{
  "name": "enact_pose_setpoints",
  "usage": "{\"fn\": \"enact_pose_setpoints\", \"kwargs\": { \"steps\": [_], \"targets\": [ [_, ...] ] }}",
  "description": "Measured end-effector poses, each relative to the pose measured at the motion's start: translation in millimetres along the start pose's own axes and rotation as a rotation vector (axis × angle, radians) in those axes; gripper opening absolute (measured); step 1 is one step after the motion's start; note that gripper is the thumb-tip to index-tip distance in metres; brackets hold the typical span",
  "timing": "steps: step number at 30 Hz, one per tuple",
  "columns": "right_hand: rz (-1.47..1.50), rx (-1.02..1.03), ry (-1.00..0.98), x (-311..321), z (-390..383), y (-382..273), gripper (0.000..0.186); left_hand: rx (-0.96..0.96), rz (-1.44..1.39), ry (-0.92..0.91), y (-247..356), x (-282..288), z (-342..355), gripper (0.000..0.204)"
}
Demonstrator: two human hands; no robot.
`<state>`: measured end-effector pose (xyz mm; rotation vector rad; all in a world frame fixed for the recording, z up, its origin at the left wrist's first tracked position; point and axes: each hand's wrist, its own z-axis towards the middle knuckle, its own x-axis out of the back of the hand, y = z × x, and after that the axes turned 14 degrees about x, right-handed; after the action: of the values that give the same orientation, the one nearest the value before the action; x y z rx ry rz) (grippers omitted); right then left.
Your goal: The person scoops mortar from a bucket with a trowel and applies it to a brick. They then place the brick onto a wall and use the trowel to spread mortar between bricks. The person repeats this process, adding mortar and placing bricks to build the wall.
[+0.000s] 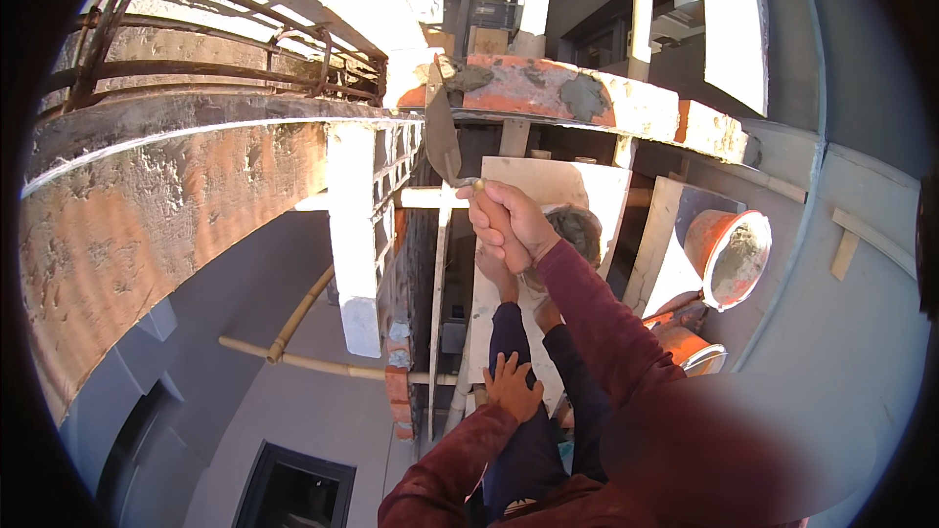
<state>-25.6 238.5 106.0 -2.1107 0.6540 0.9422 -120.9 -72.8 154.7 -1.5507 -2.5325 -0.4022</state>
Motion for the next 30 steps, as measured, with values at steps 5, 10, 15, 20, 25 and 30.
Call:
{"fn": "enact_pose_setpoints", "kwargs": {
  "steps": [5, 10, 15, 20, 25, 30],
  "targets": [
    [0.129, 0.035, 0.097, -4.3, 5.6, -0.5, 0.048, -0.011, 0.013, 0.006, 0.0, 0.5, -1.6, 0.055],
    [0.166, 0.086, -0.011, -1.9, -15.5, -6.1, 0.049, -0.012, 0.016, 0.008, 0.6, 0.0, -1.7, 0.055],
    [0.445, 0.106, 0.014, 11.2, -5.6, -8.5, 0.052, -0.013, 0.025, 0.017, 0.9, -1.1, -1.2, 0.055],
    [0.403, 0.098, 0.033, 15.6, 11.3, -1.4, 0.053, -0.02, 0.017, 0.022, -0.1, -3.0, -1.2, 0.055],
    [0.403, 0.09, -0.052, 12.3, -3.9, -3.2, 0.052, -0.025, 0.008, 0.043, 0.3, -3.3, -1.2, 0.055],
    [0.456, 0.095, 0.026, 10.4, 4.4, -2.4, 0.051, -0.021, 0.017, 0.032, 0.4, -1.2, -0.6, 0.055]
  ]
}}
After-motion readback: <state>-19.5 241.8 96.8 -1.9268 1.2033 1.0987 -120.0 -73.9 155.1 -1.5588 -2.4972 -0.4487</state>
